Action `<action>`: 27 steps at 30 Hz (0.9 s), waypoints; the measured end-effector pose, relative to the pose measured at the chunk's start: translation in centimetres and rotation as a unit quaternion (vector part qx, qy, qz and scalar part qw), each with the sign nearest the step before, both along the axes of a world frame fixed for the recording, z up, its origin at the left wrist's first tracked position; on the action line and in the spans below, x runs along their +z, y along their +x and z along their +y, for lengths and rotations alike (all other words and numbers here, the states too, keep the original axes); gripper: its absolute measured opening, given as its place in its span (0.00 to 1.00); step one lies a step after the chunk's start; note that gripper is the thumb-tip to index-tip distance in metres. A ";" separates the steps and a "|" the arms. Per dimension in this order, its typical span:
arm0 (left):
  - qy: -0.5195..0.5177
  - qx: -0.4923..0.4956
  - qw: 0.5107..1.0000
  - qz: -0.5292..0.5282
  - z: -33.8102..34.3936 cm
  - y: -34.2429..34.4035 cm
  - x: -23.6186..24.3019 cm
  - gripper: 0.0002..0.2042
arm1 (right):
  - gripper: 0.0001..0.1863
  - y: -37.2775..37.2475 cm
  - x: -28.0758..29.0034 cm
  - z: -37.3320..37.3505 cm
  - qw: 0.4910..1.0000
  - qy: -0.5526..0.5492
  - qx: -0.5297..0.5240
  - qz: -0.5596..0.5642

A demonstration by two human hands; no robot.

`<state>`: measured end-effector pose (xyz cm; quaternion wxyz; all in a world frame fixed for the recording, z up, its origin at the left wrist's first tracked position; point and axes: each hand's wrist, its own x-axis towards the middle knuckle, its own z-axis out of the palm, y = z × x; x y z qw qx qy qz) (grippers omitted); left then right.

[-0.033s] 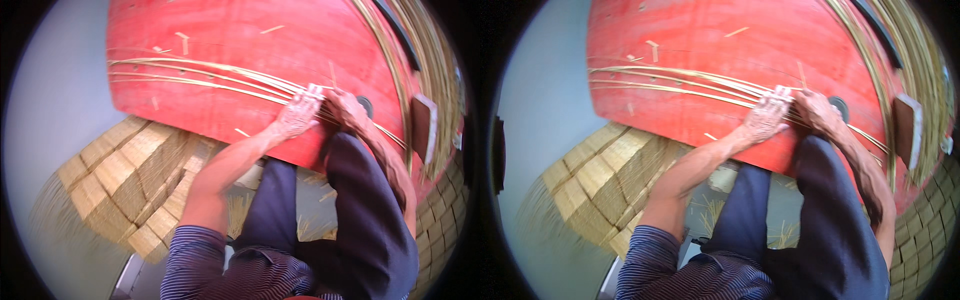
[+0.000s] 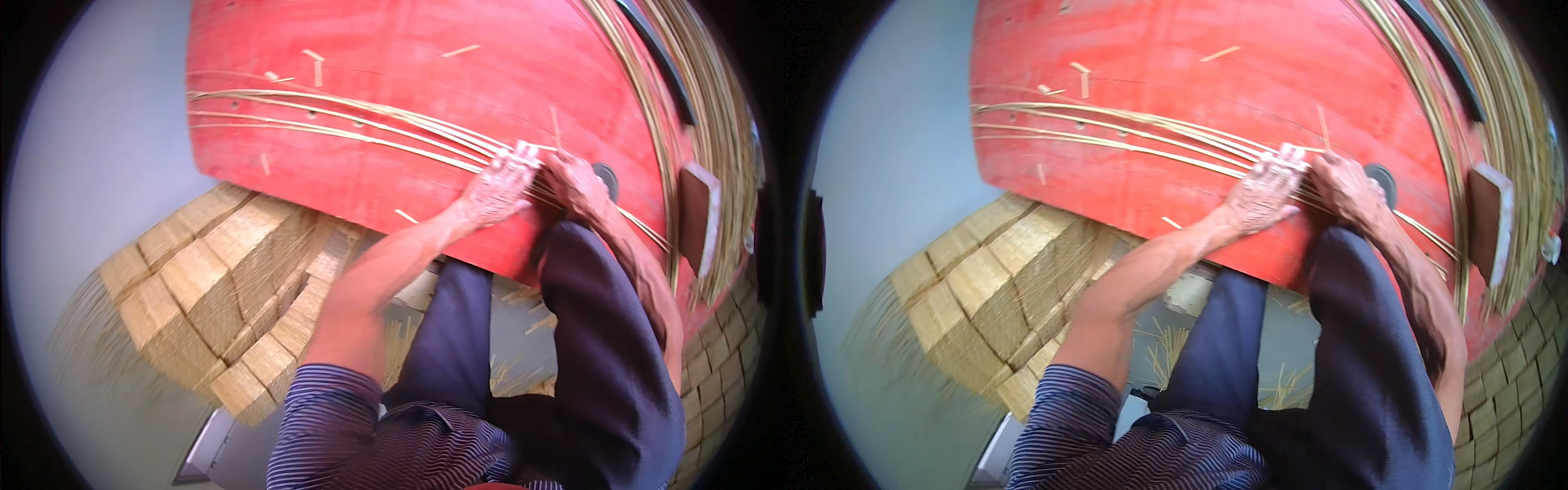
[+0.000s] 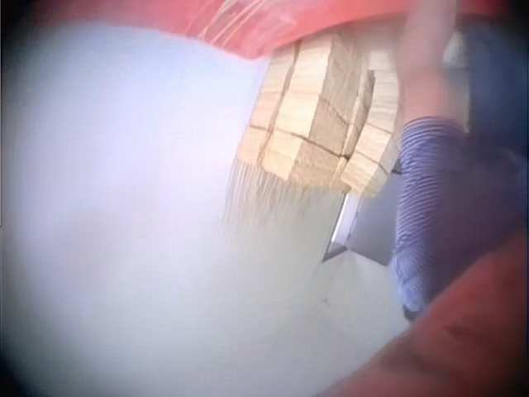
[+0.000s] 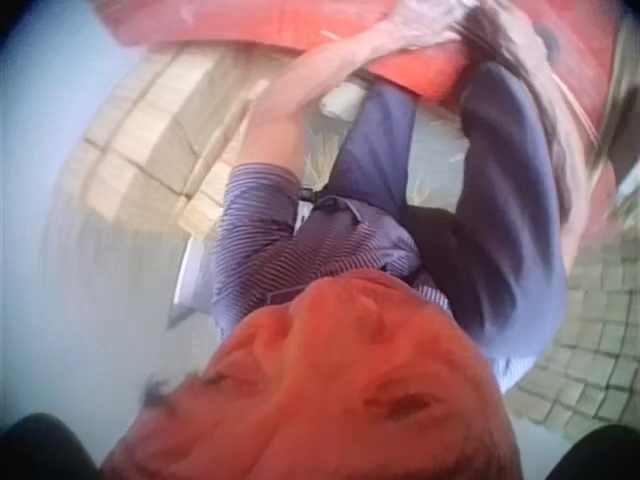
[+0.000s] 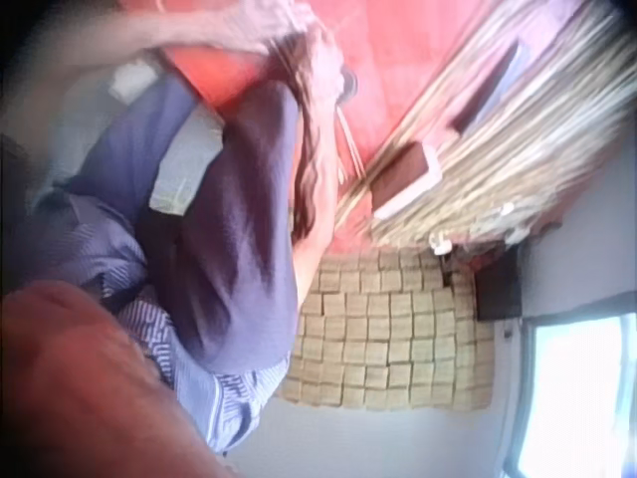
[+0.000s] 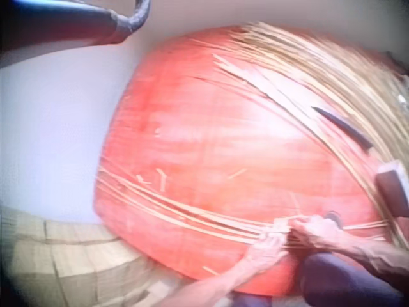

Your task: The person weaves thin bamboo strips into a basket frame on a red work table. They interlace the strips by hand, adjust the frame, and later gather additional strips from the table to continue weaving.

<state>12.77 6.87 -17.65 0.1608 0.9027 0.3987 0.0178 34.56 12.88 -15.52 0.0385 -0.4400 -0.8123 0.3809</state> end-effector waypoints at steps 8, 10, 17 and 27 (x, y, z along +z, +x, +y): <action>0.004 0.023 0.999 -0.032 -0.6 -0.7 -0.1 0.46 | 0.06 -1.1 0.5 0.0 0.997 0.065 -0.044 -0.027; 0.013 0.022 0.999 -0.035 -0.5 -0.7 -0.2 0.45 | 0.03 -0.8 -0.6 0.5 0.993 0.078 -0.092 0.006; 0.035 0.008 0.999 -0.010 -0.7 -0.6 -0.1 0.43 | 0.04 -0.4 1.4 5.6 0.970 0.065 -0.209 0.105; 0.070 0.008 0.997 0.041 -0.7 -0.1 -0.7 0.47 | 0.09 -1.2 14.1 18.1 0.954 0.157 -0.255 0.014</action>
